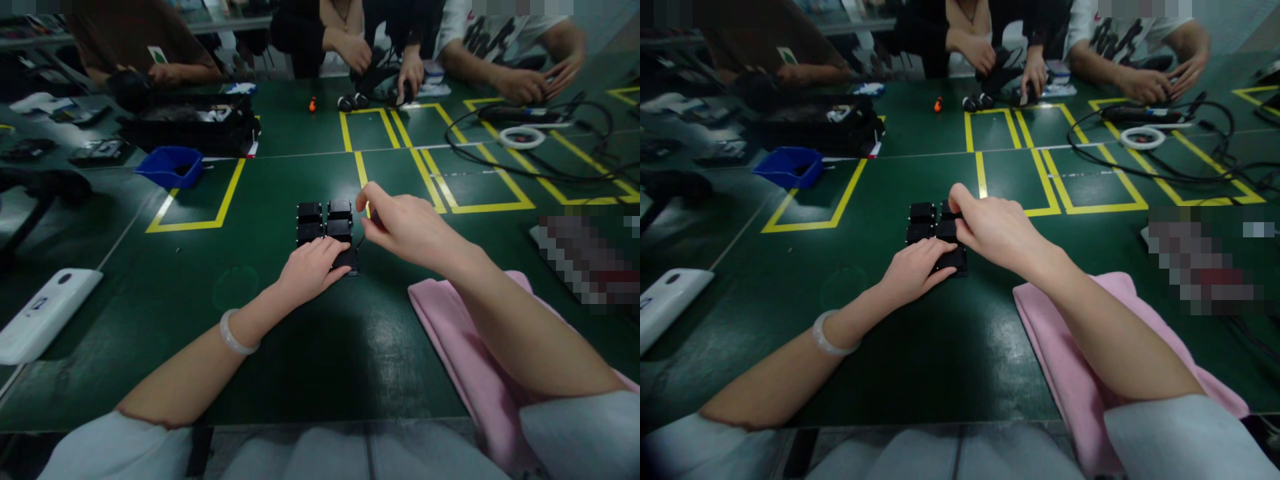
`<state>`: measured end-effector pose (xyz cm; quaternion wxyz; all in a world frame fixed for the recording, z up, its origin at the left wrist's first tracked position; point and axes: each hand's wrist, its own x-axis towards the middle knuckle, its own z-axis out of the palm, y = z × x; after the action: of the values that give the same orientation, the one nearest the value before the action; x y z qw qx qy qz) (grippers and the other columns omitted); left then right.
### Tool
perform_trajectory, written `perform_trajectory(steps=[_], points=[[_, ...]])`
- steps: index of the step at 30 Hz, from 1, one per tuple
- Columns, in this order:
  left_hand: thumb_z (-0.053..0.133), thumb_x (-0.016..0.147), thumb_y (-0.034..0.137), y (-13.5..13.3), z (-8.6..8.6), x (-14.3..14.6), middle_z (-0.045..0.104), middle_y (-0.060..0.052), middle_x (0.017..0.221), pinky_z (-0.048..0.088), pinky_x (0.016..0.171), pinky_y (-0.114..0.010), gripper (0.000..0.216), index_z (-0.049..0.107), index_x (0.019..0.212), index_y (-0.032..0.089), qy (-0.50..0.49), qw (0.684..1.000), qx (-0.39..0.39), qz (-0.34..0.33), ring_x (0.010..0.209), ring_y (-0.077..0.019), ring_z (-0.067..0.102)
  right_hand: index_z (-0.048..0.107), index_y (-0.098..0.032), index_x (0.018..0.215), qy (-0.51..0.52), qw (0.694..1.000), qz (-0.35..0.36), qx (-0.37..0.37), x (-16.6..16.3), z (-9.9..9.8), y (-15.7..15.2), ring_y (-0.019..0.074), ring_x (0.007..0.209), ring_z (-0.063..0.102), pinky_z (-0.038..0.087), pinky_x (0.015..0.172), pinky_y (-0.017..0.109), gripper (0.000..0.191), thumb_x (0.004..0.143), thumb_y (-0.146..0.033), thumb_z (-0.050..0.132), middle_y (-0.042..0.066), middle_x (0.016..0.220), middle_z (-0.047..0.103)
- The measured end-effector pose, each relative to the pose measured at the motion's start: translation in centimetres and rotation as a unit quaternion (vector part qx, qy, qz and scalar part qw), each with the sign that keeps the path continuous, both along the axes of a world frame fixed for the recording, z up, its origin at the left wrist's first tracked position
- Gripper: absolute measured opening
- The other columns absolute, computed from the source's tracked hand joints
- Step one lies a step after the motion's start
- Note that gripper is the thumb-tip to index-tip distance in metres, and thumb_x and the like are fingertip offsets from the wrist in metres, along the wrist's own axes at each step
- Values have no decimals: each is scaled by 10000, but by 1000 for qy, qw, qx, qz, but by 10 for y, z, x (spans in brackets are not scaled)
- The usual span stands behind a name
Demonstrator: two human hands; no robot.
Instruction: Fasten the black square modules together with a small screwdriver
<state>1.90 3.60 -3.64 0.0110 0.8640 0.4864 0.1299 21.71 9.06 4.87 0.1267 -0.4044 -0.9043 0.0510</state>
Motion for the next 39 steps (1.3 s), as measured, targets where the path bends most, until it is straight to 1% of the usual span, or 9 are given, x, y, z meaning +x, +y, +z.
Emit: perform_trajectory(steps=[7,11,13,15,19,25,31,36,39], points=[[523,943,395,0,-1,0,620,-70,1147,457,829,-332,355,495,1222,177,0,1000,1,1,1015,-224,591,543,-210,1025,-22,1000,-8,9,-1,1,0,155,609,533,237,542,257,255,937,-391,388,19,720,624],[523,942,395,1,-1,0,620,-73,1143,460,827,-332,356,498,1221,176,-4,1000,2,1,1009,-220,593,519,-202,1096,-8,1000,4,-3,0,1,0,142,612,528,260,556,253,249,928,-307,368,20,741,626],[520,943,398,1,-1,0,620,-74,1141,460,828,-333,356,498,1221,176,-4,1000,4,0,1009,-223,593,501,-196,1124,2,1000,7,-9,0,1,0,142,620,529,270,559,250,262,916,-295,377,22,760,632],[519,944,399,1,-1,0,618,-72,1144,461,834,-334,356,498,1219,174,-3,1000,3,0,1015,-224,591,501,-197,1115,4,1000,5,-7,1,1,0,144,623,531,266,554,250,257,916,-309,385,22,765,634],[524,942,398,0,-1,0,616,-67,1153,463,839,-331,365,492,1226,172,0,1000,-2,1,1028,-222,587,532,-204,1040,-11,1000,-5,10,0,0,0,148,605,522,234,539,253,251,940,-376,379,16,726,621],[519,943,401,0,-2,0,621,-78,1136,458,841,-328,354,500,1215,175,-1,1000,7,-1,1012,-222,592,511,-203,1099,-11,1000,-1,-6,-1,2,-2,149,632,540,252,552,254,242,918,-299,382,20,766,634],[509,947,407,0,-2,0,616,-74,1154,458,837,-332,359,497,1223,178,0,1000,5,-2,1021,-229,589,538,-215,1012,-34,999,-1,14,0,2,-2,155,616,530,221,539,259,226,929,-376,404,16,725,624],[512,947,404,0,-2,-1,617,-73,1156,458,848,-336,362,495,1228,175,-5,1000,1,-3,1023,-225,587,502,-209,1092,-24,1000,17,9,1,2,-4,149,618,531,233,543,253,218,904,-281,419,9,754,633],[508,948,406,0,-1,-1,619,-75,1153,460,837,-337,361,497,1226,176,-5,1000,4,-4,1017,-224,591,508,-208,1075,-24,1000,15,6,1,3,-5,152,624,537,233,540,253,211,906,-303,424,13,766,639]])
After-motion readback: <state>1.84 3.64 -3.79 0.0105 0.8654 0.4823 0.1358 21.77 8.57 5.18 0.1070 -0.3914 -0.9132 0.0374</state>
